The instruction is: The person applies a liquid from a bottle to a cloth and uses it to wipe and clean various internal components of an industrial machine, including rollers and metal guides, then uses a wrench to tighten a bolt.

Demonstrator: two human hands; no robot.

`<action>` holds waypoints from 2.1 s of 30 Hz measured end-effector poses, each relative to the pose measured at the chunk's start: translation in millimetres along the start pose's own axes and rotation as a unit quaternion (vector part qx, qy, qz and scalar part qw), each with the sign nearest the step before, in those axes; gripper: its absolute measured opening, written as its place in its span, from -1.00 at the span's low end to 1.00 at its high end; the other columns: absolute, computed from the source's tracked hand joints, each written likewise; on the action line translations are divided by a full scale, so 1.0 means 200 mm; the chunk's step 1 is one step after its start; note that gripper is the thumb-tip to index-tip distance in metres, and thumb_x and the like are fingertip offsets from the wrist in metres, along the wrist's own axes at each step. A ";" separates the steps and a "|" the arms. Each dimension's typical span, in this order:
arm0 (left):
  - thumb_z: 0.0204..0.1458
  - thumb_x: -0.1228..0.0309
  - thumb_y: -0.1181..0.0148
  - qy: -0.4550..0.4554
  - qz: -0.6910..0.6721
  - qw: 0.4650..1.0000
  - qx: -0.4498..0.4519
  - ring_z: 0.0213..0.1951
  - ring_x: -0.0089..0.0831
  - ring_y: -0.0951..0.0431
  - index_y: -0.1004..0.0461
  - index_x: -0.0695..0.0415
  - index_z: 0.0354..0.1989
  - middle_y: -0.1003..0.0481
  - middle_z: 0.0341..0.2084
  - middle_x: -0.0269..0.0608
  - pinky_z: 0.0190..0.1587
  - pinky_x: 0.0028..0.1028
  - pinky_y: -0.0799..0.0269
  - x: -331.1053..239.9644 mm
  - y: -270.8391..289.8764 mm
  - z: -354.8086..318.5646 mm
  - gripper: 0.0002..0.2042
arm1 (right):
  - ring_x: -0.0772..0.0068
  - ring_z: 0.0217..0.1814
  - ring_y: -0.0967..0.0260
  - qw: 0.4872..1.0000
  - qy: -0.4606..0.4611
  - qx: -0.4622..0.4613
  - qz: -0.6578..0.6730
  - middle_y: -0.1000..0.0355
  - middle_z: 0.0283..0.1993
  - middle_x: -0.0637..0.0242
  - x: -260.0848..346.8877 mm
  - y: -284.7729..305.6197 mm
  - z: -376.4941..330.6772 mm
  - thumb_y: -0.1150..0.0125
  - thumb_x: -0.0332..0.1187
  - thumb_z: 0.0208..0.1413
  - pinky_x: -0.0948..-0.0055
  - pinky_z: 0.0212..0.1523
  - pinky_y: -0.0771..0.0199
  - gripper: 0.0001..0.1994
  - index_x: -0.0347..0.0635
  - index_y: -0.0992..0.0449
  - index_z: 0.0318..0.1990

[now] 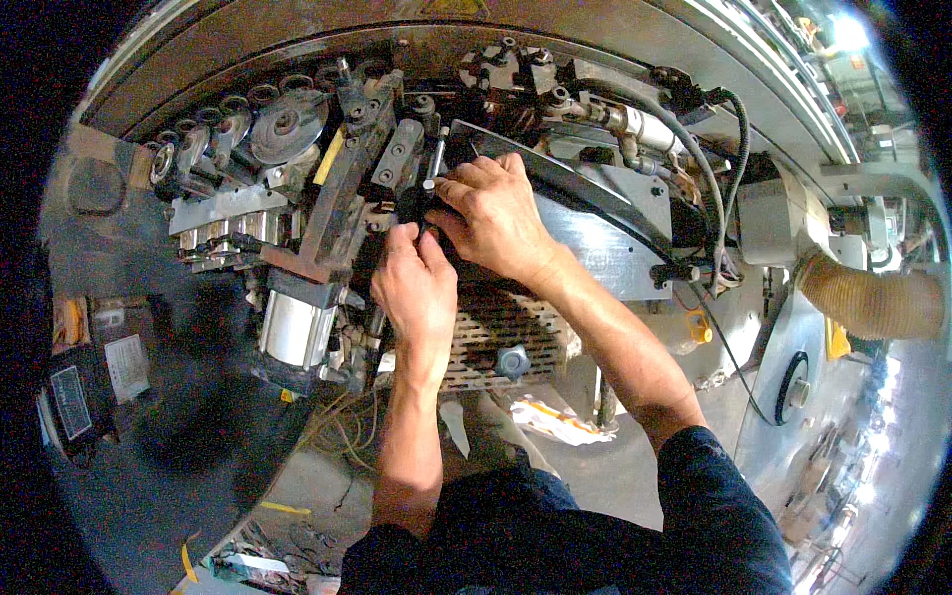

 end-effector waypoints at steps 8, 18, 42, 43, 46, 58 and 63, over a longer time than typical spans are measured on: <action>0.14 0.36 -0.09 0.022 0.035 0.998 0.043 -0.40 0.07 -0.59 -0.51 0.27 -0.22 -0.56 -0.46 0.15 -0.33 -0.09 -0.49 0.02 -0.03 -0.01 -0.79 | 0.22 -0.27 -0.34 1.000 0.020 -0.013 -0.008 -0.44 -0.39 0.29 0.00 -0.01 0.00 -0.36 -0.22 -0.10 0.24 -0.20 -0.17 -0.76 -0.13 -0.61 -0.30; 0.14 0.34 -0.11 0.016 -0.031 0.999 0.009 -0.36 0.10 -0.58 -0.51 0.28 -0.23 -0.56 -0.43 0.16 -0.29 -0.07 -0.46 0.00 0.00 0.00 -0.77 | 0.23 -0.15 -0.41 0.998 0.020 0.028 0.048 -0.53 -0.25 0.25 -0.06 -0.01 0.00 -0.36 -0.27 -0.09 0.23 -0.14 -0.20 -0.70 -0.15 -0.62 -0.18; -0.06 0.44 -0.21 -0.055 0.102 0.993 0.017 -0.37 0.08 -0.55 -0.48 0.24 -0.24 -0.50 -0.44 0.09 -0.34 -0.06 -0.45 -0.06 -0.05 0.09 -0.79 | 0.14 -0.28 -0.38 0.997 0.021 0.000 0.069 -0.40 -0.44 0.26 -0.06 0.01 0.03 -0.27 -0.40 -0.11 0.20 -0.21 -0.24 -0.93 -0.14 -0.58 -0.42; -0.07 0.45 -0.21 -0.049 0.103 0.993 0.025 -0.37 0.08 -0.55 -0.48 0.25 -0.27 -0.50 -0.44 0.10 -0.34 -0.06 -0.45 -0.05 -0.05 0.10 -0.81 | 0.14 -0.28 -0.38 0.997 0.022 0.007 0.069 -0.40 -0.44 0.25 -0.06 0.01 0.03 -0.26 -0.42 -0.11 0.20 -0.20 -0.24 -0.93 -0.13 -0.58 -0.42; -0.10 0.49 -0.20 -0.030 0.104 0.993 0.050 -0.39 0.09 -0.55 -0.46 0.27 -0.35 -0.50 -0.43 0.11 -0.35 -0.06 -0.46 -0.06 -0.06 0.11 -0.85 | 0.13 -0.28 -0.37 0.996 0.026 0.019 0.087 -0.41 -0.42 0.25 -0.05 0.02 0.03 -0.23 -0.44 -0.13 0.19 -0.18 -0.24 -0.91 -0.13 -0.58 -0.41; -0.07 0.42 -0.21 -0.068 0.128 0.988 0.054 -0.42 0.03 -0.59 -0.46 0.25 -0.38 -0.52 -0.47 0.05 -0.41 -0.12 -0.50 -0.05 -0.09 0.11 -0.84 | 0.18 -0.25 -0.35 0.997 0.041 0.009 0.061 -0.37 -0.41 0.29 -0.06 0.03 0.03 -0.23 -0.45 -0.14 0.22 -0.15 -0.22 -0.87 -0.17 -0.57 -0.36; -0.18 0.51 -0.13 -0.106 0.208 0.972 -0.007 -0.45 0.16 -0.54 -0.46 0.22 -0.51 -0.51 -0.54 0.14 -0.37 0.00 -0.44 -0.06 -0.08 0.12 -0.94 | 0.12 -0.16 -0.40 0.990 0.052 0.133 0.008 -0.43 -0.32 0.22 -0.07 0.02 0.06 -0.20 -0.38 -0.16 0.16 -0.11 -0.29 -0.75 -0.16 -0.57 -0.25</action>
Point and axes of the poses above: each hand's wrist, its own z-axis towards the middle knuckle, its own y-axis out of the back of the hand, x = y × z, the point moved 5 cm from there along z, towards the middle knuckle
